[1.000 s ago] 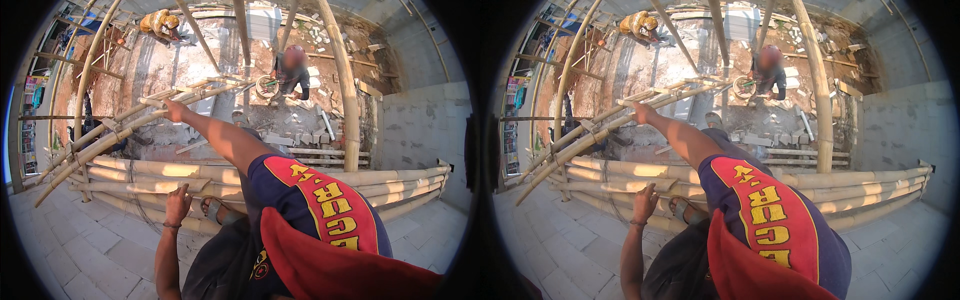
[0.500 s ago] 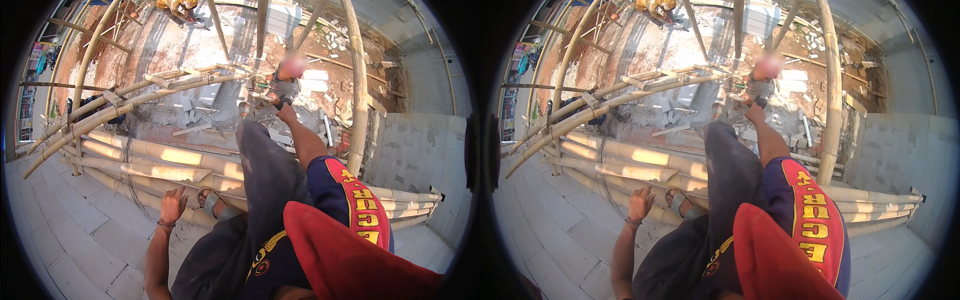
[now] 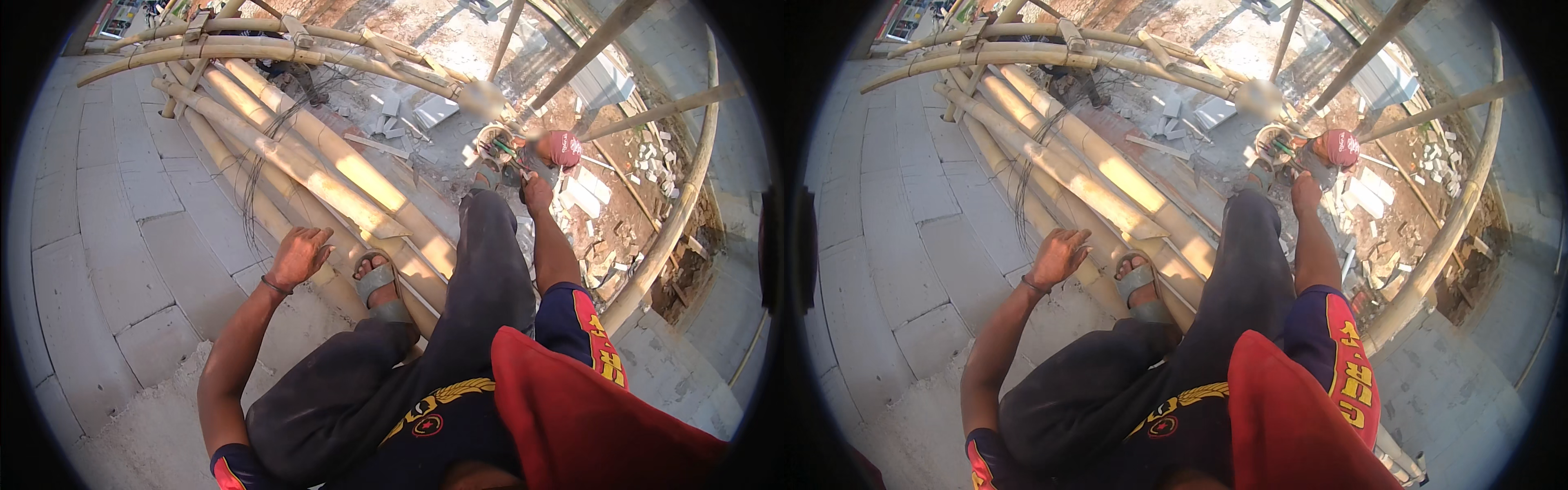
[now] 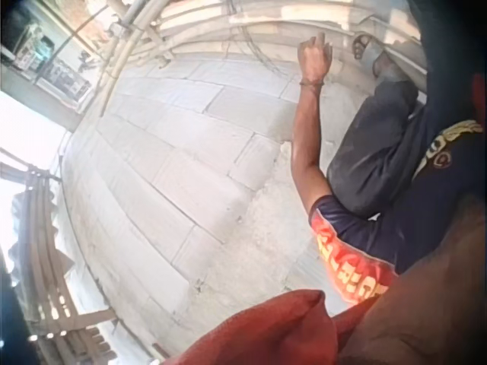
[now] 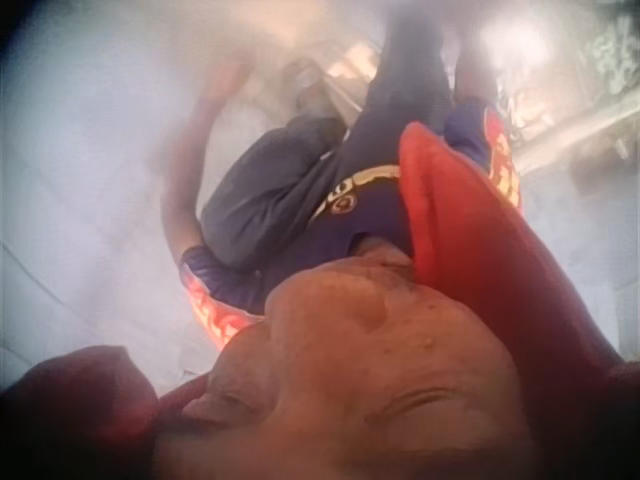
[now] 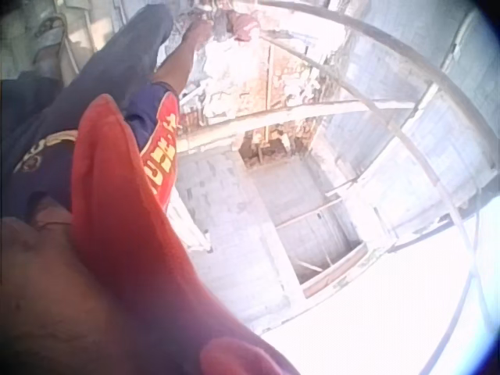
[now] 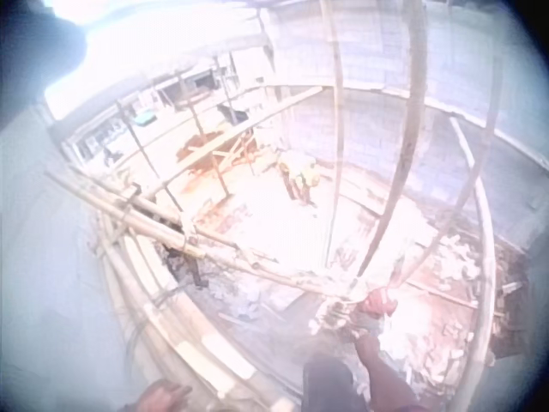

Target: The person sits on bamboo scaffolding and uses a hammer to drive nails into bamboo poles, securing them together. They retrieve nails from a bucket and repeatedly hammer them into place while other workers move below.

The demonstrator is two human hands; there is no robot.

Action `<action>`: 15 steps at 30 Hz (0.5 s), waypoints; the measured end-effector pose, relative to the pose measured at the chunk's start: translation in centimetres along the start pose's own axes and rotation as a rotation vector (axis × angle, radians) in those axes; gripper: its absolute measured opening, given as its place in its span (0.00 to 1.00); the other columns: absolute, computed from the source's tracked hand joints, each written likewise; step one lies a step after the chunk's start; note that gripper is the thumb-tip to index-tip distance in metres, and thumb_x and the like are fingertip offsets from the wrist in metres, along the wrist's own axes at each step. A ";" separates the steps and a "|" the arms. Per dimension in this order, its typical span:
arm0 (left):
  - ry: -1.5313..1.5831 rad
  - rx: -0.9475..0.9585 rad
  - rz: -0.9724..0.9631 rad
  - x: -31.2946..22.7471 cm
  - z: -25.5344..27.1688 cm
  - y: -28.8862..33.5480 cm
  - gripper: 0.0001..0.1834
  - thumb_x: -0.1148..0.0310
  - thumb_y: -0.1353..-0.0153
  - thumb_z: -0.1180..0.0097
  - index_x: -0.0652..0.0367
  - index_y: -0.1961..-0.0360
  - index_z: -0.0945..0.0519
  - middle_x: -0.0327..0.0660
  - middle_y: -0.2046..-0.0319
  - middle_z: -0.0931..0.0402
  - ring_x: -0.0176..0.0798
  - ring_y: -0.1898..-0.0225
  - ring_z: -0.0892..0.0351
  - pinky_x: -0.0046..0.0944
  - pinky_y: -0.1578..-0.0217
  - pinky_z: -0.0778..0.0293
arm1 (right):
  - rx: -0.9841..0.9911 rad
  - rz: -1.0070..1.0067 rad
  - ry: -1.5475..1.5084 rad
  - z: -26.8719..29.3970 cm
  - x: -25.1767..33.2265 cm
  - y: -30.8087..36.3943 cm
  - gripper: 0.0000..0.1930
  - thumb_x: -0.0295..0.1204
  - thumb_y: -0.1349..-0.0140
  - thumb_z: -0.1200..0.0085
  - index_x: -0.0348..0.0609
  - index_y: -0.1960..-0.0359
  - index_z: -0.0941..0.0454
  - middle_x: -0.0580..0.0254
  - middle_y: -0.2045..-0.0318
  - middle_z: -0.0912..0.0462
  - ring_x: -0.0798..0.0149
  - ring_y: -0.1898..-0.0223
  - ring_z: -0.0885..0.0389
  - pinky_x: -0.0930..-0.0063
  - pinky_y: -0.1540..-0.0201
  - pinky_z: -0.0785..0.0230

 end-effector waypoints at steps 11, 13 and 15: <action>-0.042 -0.391 0.142 -2.0 2.0 0.2 0.31 0.64 0.49 0.34 0.61 0.44 0.28 0.48 0.49 0.26 0.50 0.45 0.28 0.50 0.41 0.36 | -0.046 0.384 -0.578 22.3 12.7 7.6 0.12 0.34 0.38 0.46 0.37 0.72 0.23 0.58 0.80 0.23 0.62 0.76 0.25 0.67 0.70 0.32; -0.015 -0.520 0.122 -3.8 1.7 0.0 0.39 0.61 0.52 0.31 0.61 0.39 0.33 0.49 0.43 0.31 0.52 0.39 0.34 0.54 0.38 0.40 | 0.259 0.384 -0.907 23.1 16.0 11.0 0.13 0.35 0.36 0.47 0.36 0.70 0.23 0.65 0.80 0.25 0.71 0.76 0.29 0.73 0.70 0.35; -0.034 -0.521 0.158 -5.5 0.4 0.5 0.50 0.56 0.58 0.29 0.60 0.34 0.38 0.49 0.36 0.37 0.52 0.33 0.41 0.60 0.34 0.48 | 0.578 0.402 -1.077 21.9 19.4 14.4 0.12 0.34 0.33 0.49 0.38 0.70 0.23 0.71 0.78 0.27 0.77 0.74 0.34 0.79 0.69 0.40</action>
Point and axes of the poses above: each hand's wrist, its own y-axis away from the middle knuckle, its own z-axis out of the back of the hand, x = y × z, the point moved 2 cm from there along -y, towards the middle knuckle
